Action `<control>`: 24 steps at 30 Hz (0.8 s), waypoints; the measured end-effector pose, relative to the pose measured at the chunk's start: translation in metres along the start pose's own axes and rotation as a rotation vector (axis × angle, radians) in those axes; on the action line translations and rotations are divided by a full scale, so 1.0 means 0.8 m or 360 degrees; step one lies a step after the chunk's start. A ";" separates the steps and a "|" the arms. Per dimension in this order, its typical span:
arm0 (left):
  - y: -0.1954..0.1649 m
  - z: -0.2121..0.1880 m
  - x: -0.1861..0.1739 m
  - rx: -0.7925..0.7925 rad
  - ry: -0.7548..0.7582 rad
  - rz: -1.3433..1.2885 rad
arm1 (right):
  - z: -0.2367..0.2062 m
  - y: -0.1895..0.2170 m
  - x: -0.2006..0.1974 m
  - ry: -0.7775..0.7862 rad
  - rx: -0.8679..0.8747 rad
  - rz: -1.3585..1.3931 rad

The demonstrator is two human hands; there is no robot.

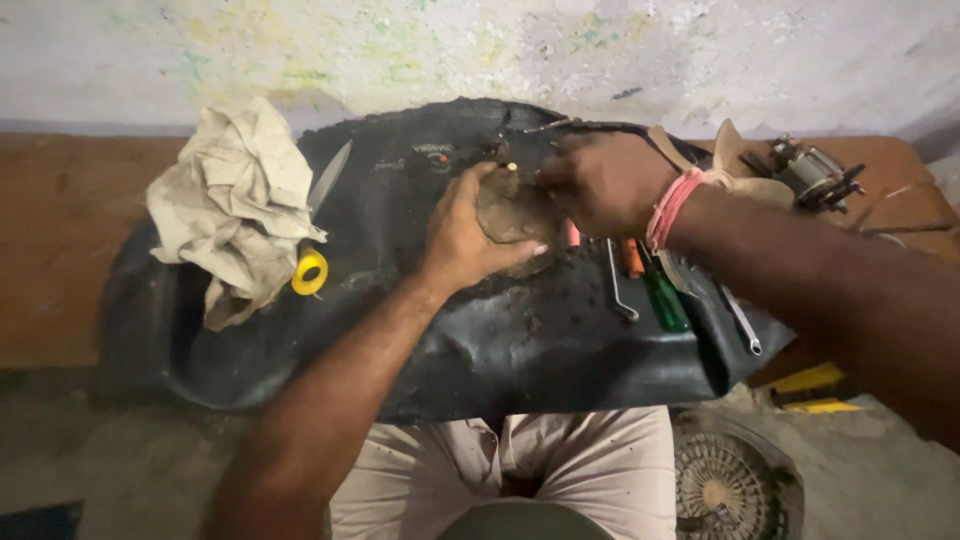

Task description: The person disassembles a dusty table fan by first using a screwdriver to remove the front grill, then using a wrench to loosen the central nut and remove the fan blades. The person then uses pliers to remove a small metal clip from the motor housing.

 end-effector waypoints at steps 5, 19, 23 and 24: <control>0.007 0.001 -0.002 -0.0031 0.0031 0.0028 | 0.019 -0.006 0.011 0.0226 0.0026 -0.0097; 0.009 0.006 0.002 0.0061 0.0248 -0.0212 | -0.010 -0.055 0.018 -0.0255 0.0814 0.0625; 0.030 0.034 0.005 -0.0020 0.0683 -0.0301 | -0.048 -0.012 -0.009 -0.0361 0.0464 0.0425; 0.032 0.038 0.007 -0.0068 0.0816 -0.0323 | -0.056 0.002 -0.010 -0.0358 0.0418 0.0289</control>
Point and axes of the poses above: each hand's wrist, its own z-axis towards the middle knuckle, its own x-axis out of the palm, y = z × x, the point moved 7 cm from there along z, towards the middle knuckle, and after that the axes turned 3 degrees about -y, right-handed, at the moved point
